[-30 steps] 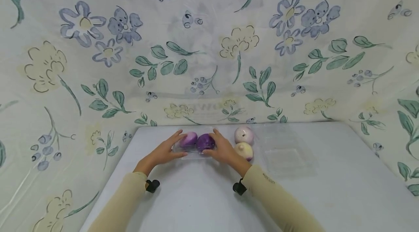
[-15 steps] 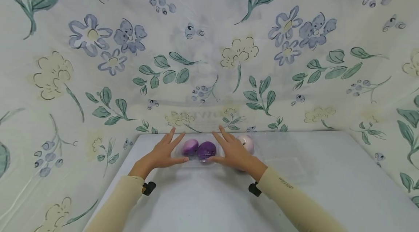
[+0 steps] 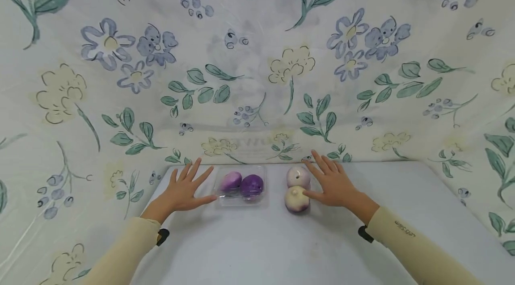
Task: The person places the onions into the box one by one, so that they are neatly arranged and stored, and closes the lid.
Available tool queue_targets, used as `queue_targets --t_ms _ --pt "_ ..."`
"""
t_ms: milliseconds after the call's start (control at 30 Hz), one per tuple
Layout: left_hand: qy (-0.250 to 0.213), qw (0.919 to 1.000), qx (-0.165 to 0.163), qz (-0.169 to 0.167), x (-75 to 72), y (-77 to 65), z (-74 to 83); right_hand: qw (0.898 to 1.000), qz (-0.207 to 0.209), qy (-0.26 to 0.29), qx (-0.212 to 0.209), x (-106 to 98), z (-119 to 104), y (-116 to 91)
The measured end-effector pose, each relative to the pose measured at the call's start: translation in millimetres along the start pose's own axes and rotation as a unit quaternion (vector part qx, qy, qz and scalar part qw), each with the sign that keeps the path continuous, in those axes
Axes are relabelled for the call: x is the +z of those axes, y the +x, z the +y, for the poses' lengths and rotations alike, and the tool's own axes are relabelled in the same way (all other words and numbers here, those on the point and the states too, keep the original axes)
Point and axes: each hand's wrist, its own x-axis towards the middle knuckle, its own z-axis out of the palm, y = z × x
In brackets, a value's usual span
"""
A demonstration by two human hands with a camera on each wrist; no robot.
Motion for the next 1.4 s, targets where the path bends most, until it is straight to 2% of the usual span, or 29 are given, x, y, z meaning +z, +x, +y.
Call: queue_targets --t_ms 200,400,567,767,967,1200,1400 --pt "-0.007 0.9997 -0.009 0.020 -3.7 -8.0 -8.2 0.999 0.022 -0.026 0.015 -9 27 -15" --pt "-0.021 0.9995 -0.003 0.021 0.6 -15.3 -8.6 0.998 0.000 -0.044 0.036 -14 46 -44" --pt "-0.008 0.9998 -0.010 0.017 8.7 -18.4 -9.1 0.996 -0.018 -0.047 0.075 -14 59 -68" --pt "0.001 0.9997 -0.017 0.020 5.3 -21.1 -12.3 0.996 -0.017 -0.041 0.084 -17 67 -74" --pt "0.010 0.9994 -0.031 0.010 3.4 -20.8 -10.5 0.993 -0.038 -0.036 0.102 -18 68 -79" --pt "0.011 0.9993 -0.031 0.017 11.6 -18.4 -12.5 0.993 -0.032 -0.032 0.109 -11 73 -90" --pt "0.020 0.9989 -0.032 0.029 17.5 -14.4 -15.7 0.994 -0.016 -0.006 0.107 -4 75 -96"
